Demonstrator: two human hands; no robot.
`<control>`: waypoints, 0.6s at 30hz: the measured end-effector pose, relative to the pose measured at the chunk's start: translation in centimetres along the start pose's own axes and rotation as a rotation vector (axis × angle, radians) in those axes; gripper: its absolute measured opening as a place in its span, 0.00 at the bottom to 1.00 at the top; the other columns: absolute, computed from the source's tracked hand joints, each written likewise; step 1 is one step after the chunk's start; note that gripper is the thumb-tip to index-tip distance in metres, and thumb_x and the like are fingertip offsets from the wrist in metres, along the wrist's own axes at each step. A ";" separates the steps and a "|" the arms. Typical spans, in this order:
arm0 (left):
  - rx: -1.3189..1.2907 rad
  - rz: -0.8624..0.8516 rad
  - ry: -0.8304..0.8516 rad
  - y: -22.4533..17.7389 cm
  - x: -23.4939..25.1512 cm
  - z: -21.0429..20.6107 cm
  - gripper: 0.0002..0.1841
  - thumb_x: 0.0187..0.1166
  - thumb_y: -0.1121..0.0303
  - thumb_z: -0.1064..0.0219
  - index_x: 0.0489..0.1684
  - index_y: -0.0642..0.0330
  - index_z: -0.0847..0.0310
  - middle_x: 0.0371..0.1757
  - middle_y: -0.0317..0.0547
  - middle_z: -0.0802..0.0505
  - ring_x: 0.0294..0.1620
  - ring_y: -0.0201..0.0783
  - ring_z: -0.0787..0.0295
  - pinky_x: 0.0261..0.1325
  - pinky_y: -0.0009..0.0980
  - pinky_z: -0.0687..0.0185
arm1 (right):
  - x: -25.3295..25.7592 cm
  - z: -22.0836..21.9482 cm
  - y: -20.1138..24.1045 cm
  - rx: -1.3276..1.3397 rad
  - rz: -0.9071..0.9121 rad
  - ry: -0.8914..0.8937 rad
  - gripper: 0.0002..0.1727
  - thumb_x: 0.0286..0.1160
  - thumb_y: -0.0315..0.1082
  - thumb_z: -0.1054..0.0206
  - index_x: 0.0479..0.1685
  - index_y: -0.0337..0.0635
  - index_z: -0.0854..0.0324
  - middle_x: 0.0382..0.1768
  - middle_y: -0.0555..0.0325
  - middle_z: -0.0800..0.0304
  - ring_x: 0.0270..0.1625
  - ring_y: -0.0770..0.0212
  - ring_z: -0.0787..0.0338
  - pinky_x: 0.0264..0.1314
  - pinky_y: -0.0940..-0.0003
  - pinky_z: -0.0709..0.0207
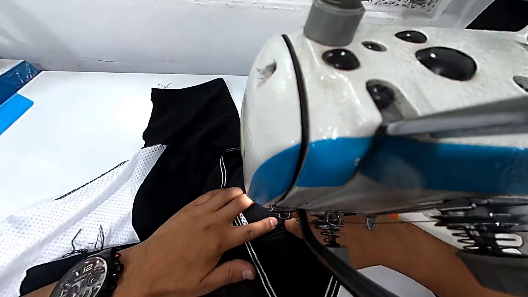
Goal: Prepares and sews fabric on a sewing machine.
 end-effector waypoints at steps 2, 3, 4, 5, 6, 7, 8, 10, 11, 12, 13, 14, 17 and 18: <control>0.008 0.000 -0.008 0.3 0.3 0.3 0.34 0.86 0.31 0.70 0.84 0.23 0.29 0.64 0.39 0.12 0.74 0.42 0.22 0.76 0.44 0.28 | -0.1 -0.8 -0.5 -0.027 0.098 -0.186 0.24 0.61 0.28 0.28 0.62 0.45 0.18 0.57 0.49 0.08 0.58 0.55 0.07 0.60 0.61 0.15; 0.009 -0.004 -0.012 0.5 0.4 0.4 0.33 0.87 0.32 0.69 0.83 0.23 0.28 0.62 0.39 0.11 0.72 0.41 0.21 0.75 0.43 0.28 | -0.1 -0.9 -0.6 -0.022 0.100 -0.187 0.27 0.59 0.29 0.26 0.64 0.45 0.19 0.58 0.49 0.08 0.59 0.54 0.07 0.61 0.60 0.15; 0.008 -0.010 -0.014 0.6 0.5 0.5 0.33 0.87 0.32 0.69 0.83 0.24 0.28 0.61 0.38 0.11 0.72 0.41 0.21 0.75 0.43 0.28 | 0.0 -0.9 -0.7 -0.021 0.092 -0.175 0.29 0.56 0.30 0.24 0.65 0.45 0.19 0.57 0.50 0.08 0.59 0.55 0.07 0.61 0.60 0.15; 0.002 -0.016 -0.017 0.7 0.6 0.5 0.33 0.87 0.32 0.69 0.82 0.25 0.26 0.60 0.39 0.11 0.71 0.41 0.21 0.75 0.43 0.28 | 0.2 -0.9 -0.7 -0.003 0.073 -0.132 0.30 0.54 0.30 0.23 0.65 0.45 0.20 0.56 0.50 0.09 0.58 0.55 0.08 0.60 0.59 0.16; 0.003 -0.018 -0.019 0.7 0.6 0.6 0.33 0.87 0.32 0.69 0.81 0.25 0.26 0.61 0.39 0.10 0.73 0.41 0.20 0.78 0.44 0.29 | 0.4 -0.6 -0.7 0.031 0.043 -0.053 0.32 0.55 0.30 0.22 0.67 0.43 0.21 0.56 0.50 0.09 0.58 0.54 0.08 0.61 0.59 0.17; 0.006 -0.019 -0.019 0.7 0.7 0.6 0.34 0.87 0.32 0.69 0.81 0.25 0.25 0.62 0.39 0.10 0.74 0.40 0.21 0.79 0.44 0.30 | 0.7 -0.1 -0.7 0.060 -0.021 0.089 0.31 0.59 0.31 0.24 0.70 0.42 0.22 0.59 0.50 0.09 0.62 0.55 0.10 0.66 0.60 0.20; 0.008 -0.020 -0.022 0.7 0.6 0.6 0.34 0.87 0.32 0.69 0.81 0.25 0.25 0.62 0.39 0.10 0.74 0.40 0.21 0.79 0.43 0.31 | 1.0 0.4 -0.6 0.111 -0.103 0.302 0.32 0.68 0.29 0.29 0.77 0.39 0.26 0.67 0.47 0.13 0.69 0.54 0.15 0.73 0.60 0.28; 0.009 -0.017 -0.016 0.8 0.6 0.5 0.34 0.87 0.32 0.69 0.81 0.23 0.26 0.62 0.39 0.11 0.74 0.41 0.22 0.77 0.43 0.29 | 0.9 0.7 -0.8 0.095 -0.110 0.311 0.32 0.67 0.31 0.30 0.77 0.38 0.26 0.65 0.46 0.13 0.69 0.52 0.15 0.73 0.59 0.28; 0.010 -0.015 -0.006 0.8 0.6 0.4 0.34 0.87 0.31 0.69 0.82 0.23 0.27 0.63 0.40 0.12 0.75 0.41 0.23 0.77 0.44 0.29 | 0.6 0.4 -1.1 0.071 -0.072 0.155 0.32 0.60 0.32 0.28 0.72 0.38 0.21 0.57 0.45 0.09 0.61 0.50 0.10 0.67 0.56 0.21; 0.016 -0.012 0.000 0.8 0.6 0.4 0.34 0.87 0.31 0.69 0.83 0.23 0.28 0.65 0.40 0.12 0.76 0.42 0.23 0.78 0.44 0.30 | 0.3 0.3 -1.0 0.042 -0.098 0.140 0.31 0.62 0.32 0.28 0.71 0.38 0.21 0.56 0.45 0.09 0.60 0.49 0.10 0.67 0.55 0.21; 0.033 -0.010 -0.003 0.6 0.6 0.5 0.33 0.87 0.32 0.69 0.83 0.24 0.27 0.65 0.41 0.12 0.76 0.43 0.23 0.78 0.45 0.30 | -0.1 0.5 -0.7 0.047 -0.191 0.243 0.29 0.72 0.31 0.28 0.76 0.36 0.24 0.61 0.41 0.11 0.65 0.46 0.13 0.71 0.51 0.27; 0.071 0.000 -0.012 0.1 0.6 0.7 0.33 0.89 0.34 0.68 0.81 0.27 0.25 0.65 0.41 0.11 0.75 0.44 0.22 0.77 0.45 0.28 | -0.3 0.1 -1.0 0.031 -0.203 0.229 0.29 0.73 0.34 0.27 0.75 0.37 0.22 0.59 0.42 0.10 0.63 0.47 0.12 0.70 0.51 0.26; 0.216 0.138 -0.039 -2.4 0.9 1.6 0.29 0.91 0.45 0.61 0.69 0.41 0.14 0.66 0.48 0.09 0.71 0.51 0.14 0.72 0.51 0.21 | -0.6 -2.4 -3.4 0.019 -0.082 0.026 0.32 0.56 0.45 0.21 0.67 0.51 0.16 0.47 0.56 0.06 0.51 0.55 0.06 0.54 0.51 0.14; 0.227 0.217 -0.015 -3.0 0.9 1.5 0.28 0.91 0.48 0.61 0.67 0.45 0.13 0.67 0.52 0.09 0.72 0.56 0.15 0.71 0.55 0.20 | -0.6 -2.9 -3.9 0.080 -0.116 0.090 0.32 0.59 0.42 0.21 0.70 0.50 0.17 0.49 0.53 0.06 0.53 0.52 0.06 0.56 0.47 0.15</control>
Point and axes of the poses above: each hand's wrist, its own x-axis towards the middle knuckle, its own z-axis out of the back of the hand, y = z × x, the point moved 10 cm from there along x, towards the middle knuckle
